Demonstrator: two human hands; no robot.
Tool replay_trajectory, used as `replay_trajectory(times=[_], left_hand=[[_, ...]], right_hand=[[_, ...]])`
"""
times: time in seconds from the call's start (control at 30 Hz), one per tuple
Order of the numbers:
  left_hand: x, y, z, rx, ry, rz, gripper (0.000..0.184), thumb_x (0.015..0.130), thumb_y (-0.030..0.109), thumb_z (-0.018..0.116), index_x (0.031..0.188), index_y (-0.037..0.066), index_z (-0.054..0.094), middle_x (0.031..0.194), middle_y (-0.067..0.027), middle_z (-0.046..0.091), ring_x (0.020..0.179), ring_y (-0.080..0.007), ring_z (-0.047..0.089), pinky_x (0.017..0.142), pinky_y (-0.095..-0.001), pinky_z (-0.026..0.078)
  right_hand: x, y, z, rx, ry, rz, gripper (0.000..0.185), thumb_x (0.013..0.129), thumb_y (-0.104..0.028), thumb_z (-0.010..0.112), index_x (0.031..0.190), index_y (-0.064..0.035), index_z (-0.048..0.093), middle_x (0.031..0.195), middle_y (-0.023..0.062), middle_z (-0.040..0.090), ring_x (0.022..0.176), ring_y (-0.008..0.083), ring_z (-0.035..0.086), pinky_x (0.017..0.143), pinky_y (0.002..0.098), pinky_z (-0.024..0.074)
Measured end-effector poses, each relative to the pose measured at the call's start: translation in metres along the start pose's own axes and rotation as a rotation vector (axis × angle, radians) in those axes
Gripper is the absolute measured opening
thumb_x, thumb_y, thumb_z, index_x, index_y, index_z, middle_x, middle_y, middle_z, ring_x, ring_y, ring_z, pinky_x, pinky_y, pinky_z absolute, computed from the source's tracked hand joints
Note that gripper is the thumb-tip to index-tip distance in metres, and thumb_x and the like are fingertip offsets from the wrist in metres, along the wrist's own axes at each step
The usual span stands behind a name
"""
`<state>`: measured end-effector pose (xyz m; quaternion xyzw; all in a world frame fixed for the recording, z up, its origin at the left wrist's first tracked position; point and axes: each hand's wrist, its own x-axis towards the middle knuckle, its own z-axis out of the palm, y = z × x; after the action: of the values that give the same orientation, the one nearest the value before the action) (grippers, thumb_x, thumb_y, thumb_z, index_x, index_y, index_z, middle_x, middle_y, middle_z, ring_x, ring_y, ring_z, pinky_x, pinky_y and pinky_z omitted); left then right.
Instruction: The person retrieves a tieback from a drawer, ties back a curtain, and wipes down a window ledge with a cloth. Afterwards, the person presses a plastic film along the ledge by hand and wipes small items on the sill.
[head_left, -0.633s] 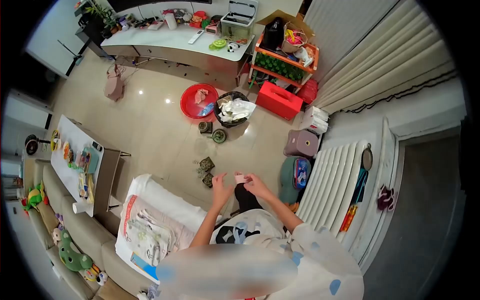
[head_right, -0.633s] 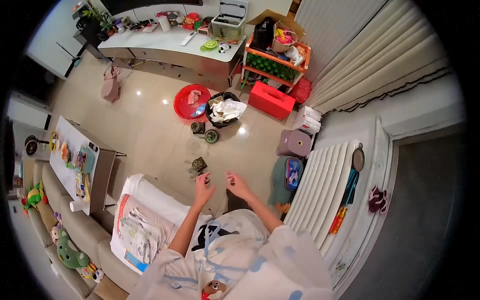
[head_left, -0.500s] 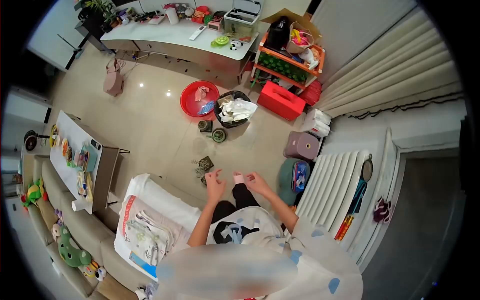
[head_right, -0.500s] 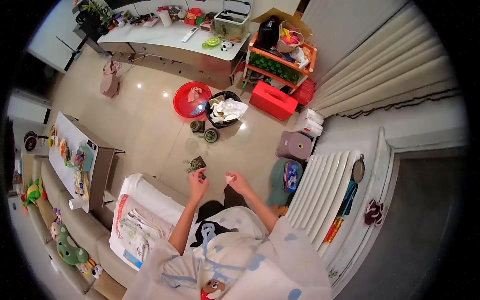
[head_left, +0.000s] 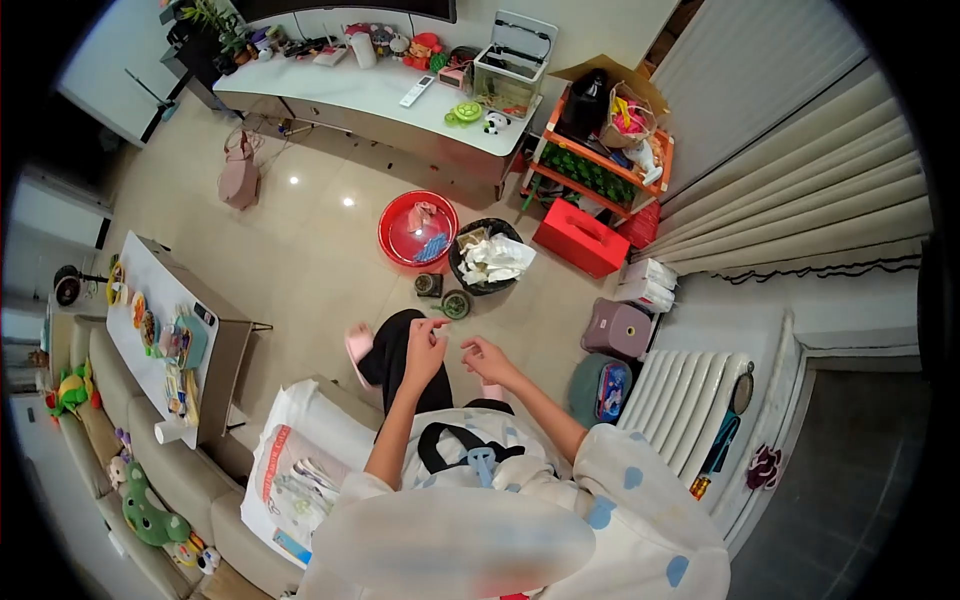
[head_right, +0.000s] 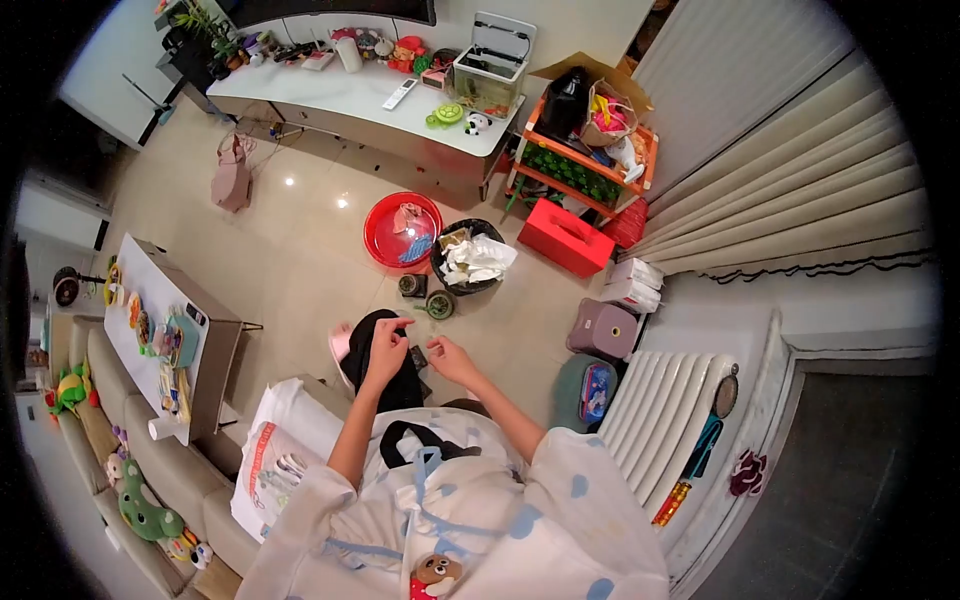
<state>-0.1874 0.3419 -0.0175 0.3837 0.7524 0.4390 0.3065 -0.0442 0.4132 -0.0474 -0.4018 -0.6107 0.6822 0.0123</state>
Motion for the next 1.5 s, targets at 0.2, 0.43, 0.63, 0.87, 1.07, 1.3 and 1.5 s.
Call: replay_trajectory(times=[0.2, 0.43, 0.63, 0.87, 1.07, 1.3, 1.5], left_hand=[[0.078, -0.079, -0.022, 0.048, -0.226, 0.054, 0.034, 0.068, 0.003, 0.053, 0.101, 0.008, 0.058, 0.091, -0.0114, 0.048, 0.075, -0.0212, 0.05, 0.07, -0.0292, 0.043], [0.191, -0.139, -0.129, 0.326, -0.568, 0.1, 0.031, 0.068, 0.003, 0.053, 0.099, 0.004, 0.058, 0.094, -0.0191, 0.051, 0.086, -0.0272, 0.053, 0.074, -0.0321, 0.046], [0.263, -0.212, -0.223, 0.254, -0.596, -0.077, 0.031, 0.069, 0.006, 0.053, 0.099, 0.007, 0.058, 0.092, -0.018, 0.052, 0.085, -0.0306, 0.052, 0.078, -0.0371, 0.043], [0.357, -0.199, -0.256, 0.283, -0.432, -0.042, 0.03, 0.07, 0.002, 0.053, 0.099, 0.009, 0.058, 0.093, -0.0157, 0.047, 0.081, -0.0282, 0.053, 0.073, -0.0348, 0.045], [0.427, -0.239, -0.229, 0.173, -0.512, -0.023, 0.031, 0.068, 0.0, 0.054, 0.097, 0.008, 0.059, 0.095, -0.019, 0.049, 0.087, -0.0309, 0.051, 0.077, -0.0351, 0.045], [0.523, -0.322, -0.185, 0.096, -0.357, -0.344, 0.031, 0.074, -0.001, 0.05, 0.103, 0.009, 0.058, 0.098, -0.0141, 0.05, 0.088, -0.0224, 0.054, 0.076, -0.0291, 0.046], [0.56, -0.432, -0.153, 0.036, -0.32, -0.49, 0.027, 0.077, 0.001, 0.05, 0.103, 0.006, 0.057, 0.1, -0.0114, 0.054, 0.091, -0.02, 0.053, 0.08, -0.0281, 0.042]], right_hand=[[0.063, 0.002, 0.013, 0.072, 0.1, 0.118, 0.027, 0.078, -0.011, 0.05, 0.104, -0.0043, 0.05, 0.077, 0.0064, 0.06, 0.06, 0.0126, 0.058, 0.051, 0.0238, 0.0455], [0.191, -0.022, 0.085, 0.218, 0.265, 0.211, 0.023, 0.08, -0.013, 0.048, 0.102, -0.0045, 0.049, 0.078, 0.0078, 0.061, 0.06, 0.0127, 0.058, 0.051, 0.0236, 0.0456], [0.252, -0.091, 0.139, 0.392, 0.196, 0.307, 0.026, 0.083, -0.012, 0.048, 0.107, -0.003, 0.046, 0.083, 0.0078, 0.06, 0.065, 0.0138, 0.058, 0.058, 0.0244, 0.0468], [0.34, -0.095, 0.148, 0.59, 0.33, 0.364, 0.02, 0.085, -0.014, 0.045, 0.102, -0.0036, 0.05, 0.084, 0.009, 0.061, 0.067, 0.0153, 0.059, 0.06, 0.025, 0.0482], [0.461, -0.092, 0.108, 0.837, 0.357, 0.396, 0.02, 0.086, -0.021, 0.049, 0.096, -0.0045, 0.054, 0.083, 0.0083, 0.061, 0.071, 0.0184, 0.061, 0.064, 0.0289, 0.0493], [0.667, 0.012, 0.044, 0.854, 0.563, 0.364, 0.024, 0.087, -0.023, 0.046, 0.103, -0.0058, 0.05, 0.095, 0.0107, 0.059, 0.083, 0.0202, 0.059, 0.07, 0.0322, 0.0483], [0.815, 0.062, -0.008, 1.207, 0.838, 0.168, 0.015, 0.082, -0.019, 0.046, 0.084, -0.0072, 0.054, 0.082, 0.0053, 0.054, 0.075, 0.0195, 0.052, 0.07, 0.0327, 0.0452]])
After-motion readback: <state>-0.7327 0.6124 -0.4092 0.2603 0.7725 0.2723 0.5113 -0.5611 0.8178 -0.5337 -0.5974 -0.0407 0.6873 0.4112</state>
